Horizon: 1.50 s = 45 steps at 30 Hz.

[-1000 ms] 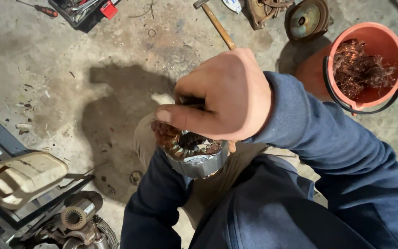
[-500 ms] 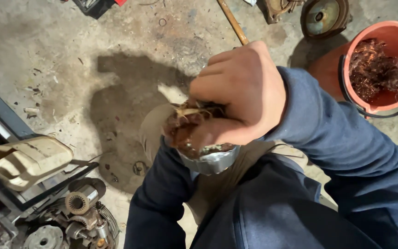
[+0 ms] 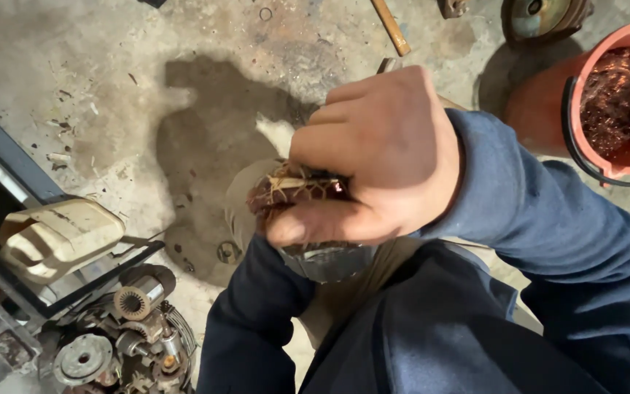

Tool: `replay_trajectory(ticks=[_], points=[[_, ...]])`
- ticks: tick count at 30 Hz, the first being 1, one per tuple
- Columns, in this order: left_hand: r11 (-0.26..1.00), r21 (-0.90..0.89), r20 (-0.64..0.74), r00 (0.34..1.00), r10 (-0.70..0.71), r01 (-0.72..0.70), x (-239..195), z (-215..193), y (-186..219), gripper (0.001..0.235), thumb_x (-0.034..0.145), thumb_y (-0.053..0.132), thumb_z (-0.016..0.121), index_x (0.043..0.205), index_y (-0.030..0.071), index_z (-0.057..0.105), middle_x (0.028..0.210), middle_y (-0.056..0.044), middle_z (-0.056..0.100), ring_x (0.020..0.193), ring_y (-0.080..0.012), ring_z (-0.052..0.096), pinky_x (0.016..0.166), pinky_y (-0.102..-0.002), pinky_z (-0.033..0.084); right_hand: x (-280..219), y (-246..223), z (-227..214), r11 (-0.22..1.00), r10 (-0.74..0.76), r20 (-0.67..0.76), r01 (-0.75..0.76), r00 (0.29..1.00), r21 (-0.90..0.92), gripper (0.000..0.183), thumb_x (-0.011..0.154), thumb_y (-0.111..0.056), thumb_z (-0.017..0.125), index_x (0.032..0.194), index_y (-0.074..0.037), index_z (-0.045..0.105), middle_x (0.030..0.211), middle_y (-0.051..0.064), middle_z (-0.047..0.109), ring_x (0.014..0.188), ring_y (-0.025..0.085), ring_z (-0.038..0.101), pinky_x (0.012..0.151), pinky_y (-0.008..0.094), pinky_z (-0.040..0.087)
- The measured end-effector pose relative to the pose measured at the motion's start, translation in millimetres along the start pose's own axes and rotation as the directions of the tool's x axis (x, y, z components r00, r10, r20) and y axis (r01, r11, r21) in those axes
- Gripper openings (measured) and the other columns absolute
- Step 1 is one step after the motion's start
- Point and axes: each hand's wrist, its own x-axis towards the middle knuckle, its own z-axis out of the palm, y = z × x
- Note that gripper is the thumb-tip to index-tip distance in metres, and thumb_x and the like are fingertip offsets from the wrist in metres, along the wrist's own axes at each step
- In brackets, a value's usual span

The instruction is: Dismantling an electric motor stator to extract copper wiring using a hammer, chisel, and pliers.

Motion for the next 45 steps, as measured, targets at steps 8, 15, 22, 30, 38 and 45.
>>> replay_trajectory(ticks=[8,15,22,30,38,45], points=[[0.997,0.037,0.158,0.985,0.068,-0.075,35.7,10.7,36.0,0.095,0.091,0.041,0.079,0.164,0.005,0.029,0.153,-0.012,0.049,0.14,-0.0247,0.052,0.12,-0.04,0.044,-20.0,41.5,8.9,0.979,0.027,-0.132,0.0,0.991,0.202,0.032,0.087,-0.033,0.083,0.081,-0.005,0.068,0.072,0.008,0.061,0.066,0.029,0.059,0.058,0.04,0.046],[0.907,0.42,-0.096,0.995,0.015,0.026,92.6,-39.6,-34.6,0.078,0.104,0.036,0.058,0.164,-0.001,0.026,0.156,-0.013,0.048,0.142,-0.0242,0.047,0.117,-0.036,0.037,-110.9,157.8,82.6,0.896,0.325,0.031,-0.318,0.945,0.311,0.023,0.083,-0.024,0.081,0.083,-0.005,0.069,0.073,0.01,0.061,0.069,0.032,0.056,0.066,0.044,0.045],[0.991,0.133,-0.595,0.797,0.105,-0.032,160.4,-120.8,-229.1,0.07,0.105,0.028,0.052,0.164,-0.005,0.031,0.155,-0.018,0.05,0.143,-0.0271,0.047,0.121,-0.035,0.034,-193.2,271.3,206.5,0.787,0.48,0.191,-0.517,0.856,0.336,0.017,0.091,-0.02,0.078,0.087,-0.006,0.068,0.079,0.011,0.063,0.076,0.034,0.058,0.069,0.043,0.046],[0.929,0.364,-0.653,0.73,0.202,0.07,210.6,-126.7,-280.7,0.108,0.074,0.009,0.08,0.161,0.007,0.016,0.153,-0.015,0.044,0.14,-0.0265,0.047,0.114,-0.04,0.042,-264.2,329.3,292.5,0.803,0.521,0.293,-0.577,0.802,0.152,0.026,0.084,-0.029,0.082,0.087,-0.008,0.066,0.091,0.012,0.064,0.086,0.037,0.057,0.078,0.048,0.045],[0.765,0.433,-0.842,0.516,0.156,0.476,249.3,-129.0,-244.0,0.078,0.076,0.019,0.083,0.147,0.006,0.052,0.125,-0.019,0.069,0.117,-0.0358,0.067,0.098,-0.042,0.054,-263.1,351.2,309.6,0.786,0.511,0.456,-0.611,0.728,0.093,0.028,0.087,-0.025,0.079,0.106,-0.007,0.07,0.111,0.013,0.066,0.106,0.038,0.058,0.093,0.047,0.048],[0.589,0.431,-0.878,0.469,0.099,0.684,248.5,-134.0,-231.8,0.073,0.082,0.03,0.073,0.149,0.008,0.052,0.118,-0.023,0.071,0.11,-0.0427,0.066,0.09,-0.048,0.054,-258.2,321.6,300.5,0.695,0.599,0.415,-0.702,0.685,0.155,0.058,0.094,-0.018,0.073,0.142,0.005,0.051,0.144,0.026,0.052,0.137,0.047,0.047,0.117,0.052,0.039]])
